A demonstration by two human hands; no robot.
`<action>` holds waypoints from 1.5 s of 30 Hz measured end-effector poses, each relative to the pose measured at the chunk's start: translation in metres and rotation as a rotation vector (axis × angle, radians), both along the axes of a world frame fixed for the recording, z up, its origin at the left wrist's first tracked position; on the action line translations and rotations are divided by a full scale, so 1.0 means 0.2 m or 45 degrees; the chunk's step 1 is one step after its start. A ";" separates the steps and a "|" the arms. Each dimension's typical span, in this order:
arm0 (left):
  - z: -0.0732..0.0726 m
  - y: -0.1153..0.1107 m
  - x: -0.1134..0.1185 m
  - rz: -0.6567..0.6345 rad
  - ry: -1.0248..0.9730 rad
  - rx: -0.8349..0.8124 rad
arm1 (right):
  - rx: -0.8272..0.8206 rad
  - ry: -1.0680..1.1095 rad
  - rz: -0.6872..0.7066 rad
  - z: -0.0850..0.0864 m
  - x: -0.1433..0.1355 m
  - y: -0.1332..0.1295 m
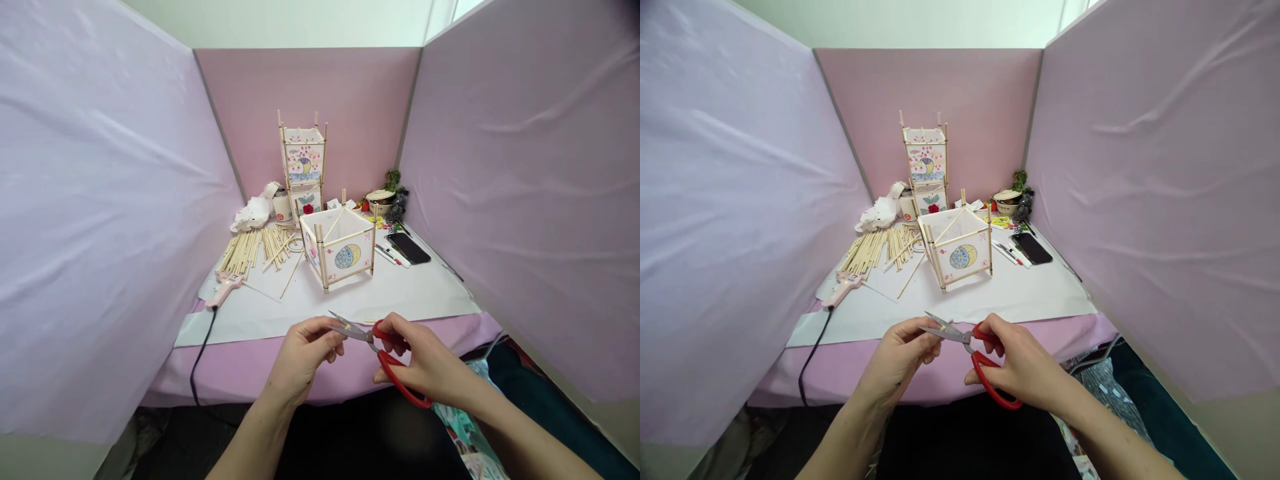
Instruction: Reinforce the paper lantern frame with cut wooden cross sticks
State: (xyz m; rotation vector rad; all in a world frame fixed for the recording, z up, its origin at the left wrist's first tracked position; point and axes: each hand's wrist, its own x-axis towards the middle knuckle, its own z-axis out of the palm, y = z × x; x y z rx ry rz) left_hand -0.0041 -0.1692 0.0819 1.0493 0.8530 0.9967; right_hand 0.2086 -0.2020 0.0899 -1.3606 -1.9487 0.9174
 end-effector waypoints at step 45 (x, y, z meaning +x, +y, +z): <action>-0.03 -0.09 0.09 0.098 0.570 0.606 | 0.113 -0.014 -0.123 -0.10 -0.03 -0.06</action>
